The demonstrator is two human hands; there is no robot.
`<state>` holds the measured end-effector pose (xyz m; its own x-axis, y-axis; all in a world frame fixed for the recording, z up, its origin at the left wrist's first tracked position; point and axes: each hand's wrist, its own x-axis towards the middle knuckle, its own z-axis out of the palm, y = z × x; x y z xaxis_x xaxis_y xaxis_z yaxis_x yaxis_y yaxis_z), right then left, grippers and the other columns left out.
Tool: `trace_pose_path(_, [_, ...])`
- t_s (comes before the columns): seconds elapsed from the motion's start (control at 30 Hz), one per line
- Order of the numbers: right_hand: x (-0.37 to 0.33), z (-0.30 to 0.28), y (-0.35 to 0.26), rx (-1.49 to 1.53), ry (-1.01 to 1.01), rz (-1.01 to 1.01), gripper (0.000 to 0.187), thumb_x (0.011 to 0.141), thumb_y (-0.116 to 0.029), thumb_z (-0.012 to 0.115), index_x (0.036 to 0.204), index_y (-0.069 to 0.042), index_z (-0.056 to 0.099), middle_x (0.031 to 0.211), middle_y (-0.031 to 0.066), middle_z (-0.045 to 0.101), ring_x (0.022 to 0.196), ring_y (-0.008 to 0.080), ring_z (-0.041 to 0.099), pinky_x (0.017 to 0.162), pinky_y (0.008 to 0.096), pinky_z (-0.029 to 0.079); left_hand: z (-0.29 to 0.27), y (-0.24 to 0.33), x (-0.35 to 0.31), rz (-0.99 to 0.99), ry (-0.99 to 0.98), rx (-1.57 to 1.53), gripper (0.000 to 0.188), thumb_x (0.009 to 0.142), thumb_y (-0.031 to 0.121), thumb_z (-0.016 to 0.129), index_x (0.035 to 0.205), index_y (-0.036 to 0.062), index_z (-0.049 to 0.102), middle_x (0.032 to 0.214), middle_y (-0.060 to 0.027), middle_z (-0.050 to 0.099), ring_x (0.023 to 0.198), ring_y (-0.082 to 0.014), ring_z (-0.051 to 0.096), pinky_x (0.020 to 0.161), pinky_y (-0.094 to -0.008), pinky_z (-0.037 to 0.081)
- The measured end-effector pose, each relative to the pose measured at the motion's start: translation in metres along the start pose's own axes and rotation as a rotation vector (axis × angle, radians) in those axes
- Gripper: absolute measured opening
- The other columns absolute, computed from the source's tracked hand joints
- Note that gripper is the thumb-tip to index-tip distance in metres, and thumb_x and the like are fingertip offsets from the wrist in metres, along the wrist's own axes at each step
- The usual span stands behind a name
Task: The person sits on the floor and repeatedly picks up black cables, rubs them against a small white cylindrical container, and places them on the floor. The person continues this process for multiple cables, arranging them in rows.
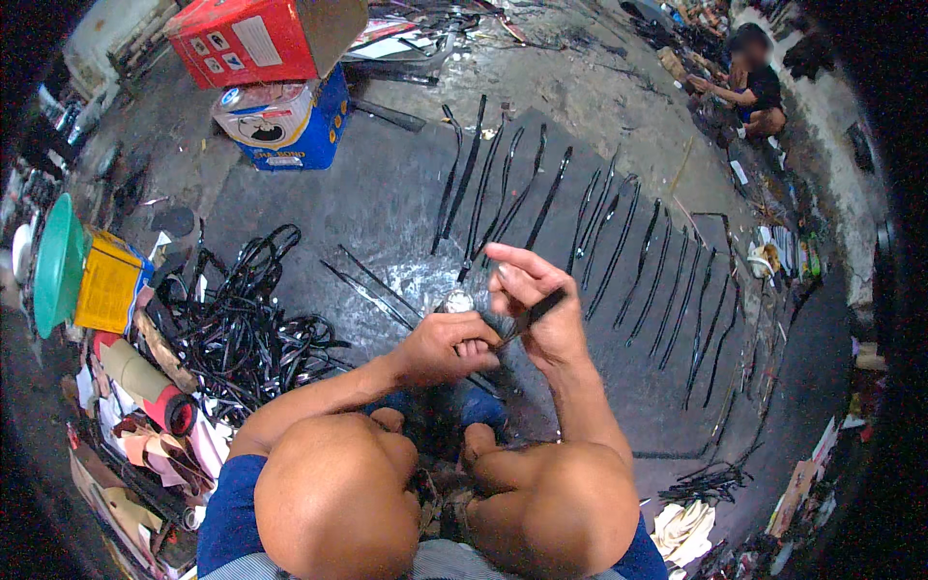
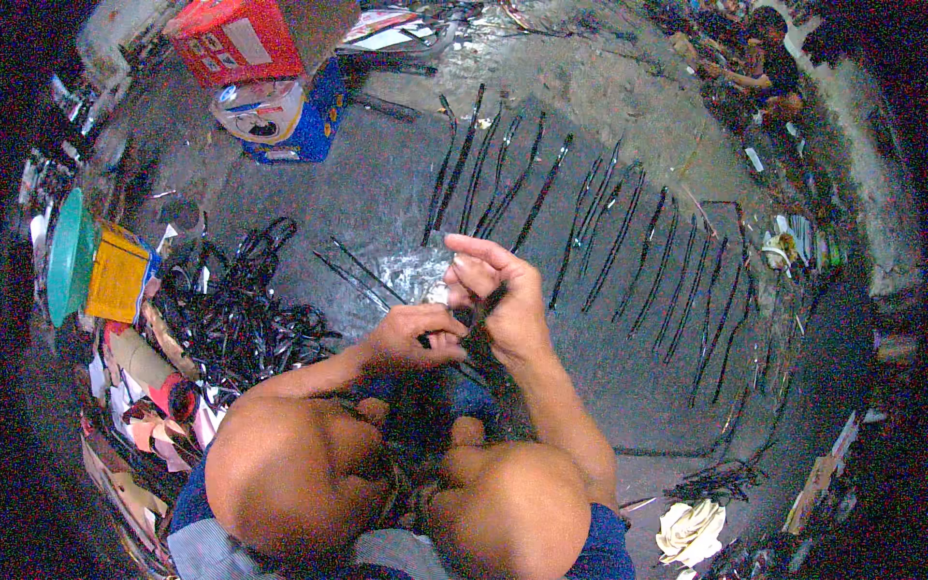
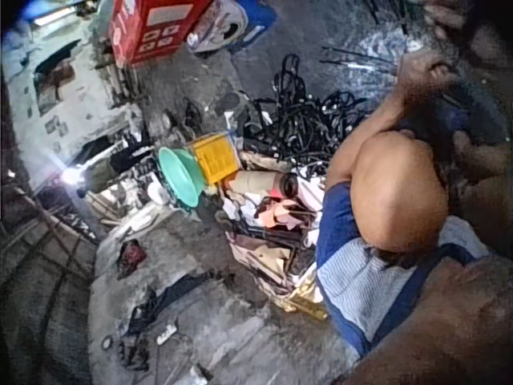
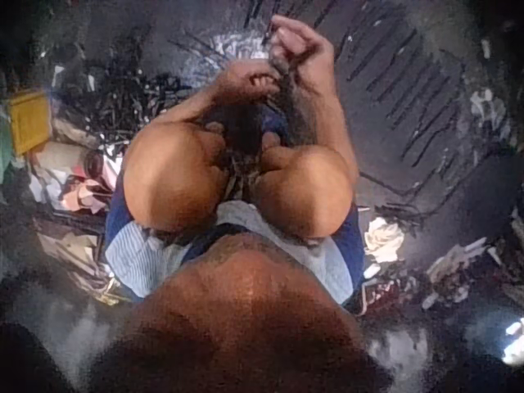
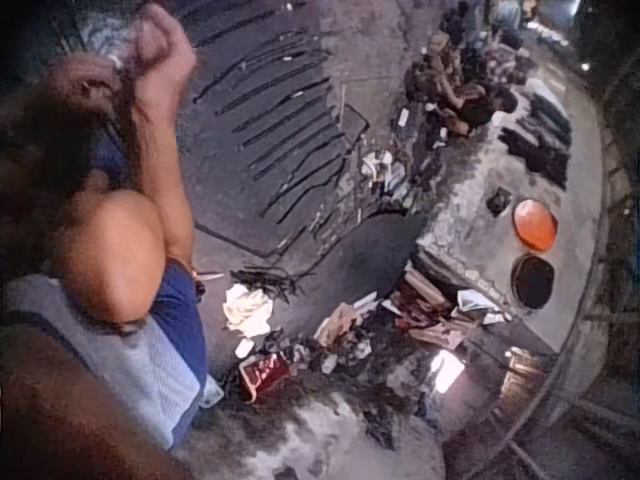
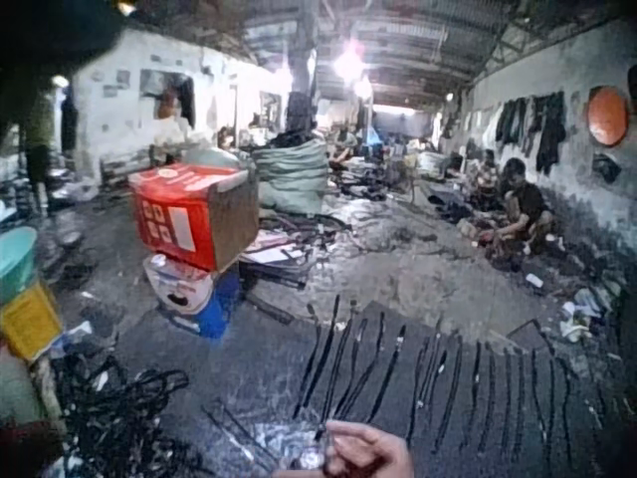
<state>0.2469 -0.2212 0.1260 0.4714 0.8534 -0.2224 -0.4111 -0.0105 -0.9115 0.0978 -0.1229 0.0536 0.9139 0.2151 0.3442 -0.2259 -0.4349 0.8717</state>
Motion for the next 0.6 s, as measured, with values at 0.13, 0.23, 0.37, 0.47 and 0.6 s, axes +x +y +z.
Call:
trace_pose_path(0.13, [-0.019,0.000,-0.022,-0.246,0.063,-0.067,0.023,0.098,-0.011,0.067,0.119,-0.002,0.069,0.086,0.0050,0.070,0.056,0.0044,0.053,0.049,0.0206,0.040,-0.013,0.020,0.007,-0.391,0.177,-0.684,0.029,0.086,0.006,0.078,0.113,-0.0001,0.068,0.087,0.0006,0.066,0.080,-0.0052,0.061,0.071,-0.0222,0.052])
trace_pose_path(0.23, [-0.016,0.011,-0.005,-0.578,0.318,-0.409,0.019,0.099,-0.009,0.065,0.116,-0.002,0.069,0.086,0.0041,0.069,0.063,0.0044,0.056,0.052,0.0216,0.043,-0.013,0.029,0.020,-0.332,0.237,-0.665,0.028,0.088,0.006,0.077,0.114,0.0003,0.067,0.085,-0.0003,0.065,0.082,-0.0048,0.062,0.070,-0.0214,0.052])
trace_pose_path(0.37, [-0.004,0.004,0.000,-0.697,0.504,-0.674,0.017,0.098,-0.007,0.065,0.114,-0.002,0.069,0.086,0.0031,0.069,0.070,0.0046,0.058,0.056,0.0231,0.046,-0.006,0.041,0.031,-0.503,0.246,-0.798,0.024,0.091,0.007,0.075,0.113,0.0004,0.067,0.087,-0.0017,0.068,0.079,-0.0061,0.064,0.070,-0.0227,0.055])
trace_pose_path(0.47, [-0.001,0.008,-0.007,-0.630,0.536,-0.657,0.013,0.097,-0.007,0.067,0.109,-0.003,0.070,0.085,0.0025,0.069,0.068,0.0051,0.058,0.056,0.0229,0.046,-0.010,0.024,0.027,-0.548,0.198,-0.784,0.016,0.093,0.005,0.073,0.108,0.0003,0.069,0.091,-0.0042,0.072,0.076,-0.0074,0.066,0.068,-0.0228,0.055])
trace_pose_path(0.6, [-0.006,0.003,-0.004,-0.552,0.298,-0.438,0.011,0.097,-0.009,0.068,0.105,-0.003,0.071,0.082,0.0008,0.068,0.065,0.0047,0.057,0.054,0.0228,0.045,-0.014,0.020,0.025,-0.494,0.315,-0.783,0.015,0.091,0.004,0.075,0.104,0.0003,0.069,0.087,-0.0052,0.072,0.073,-0.0094,0.067,0.066,-0.0243,0.056])
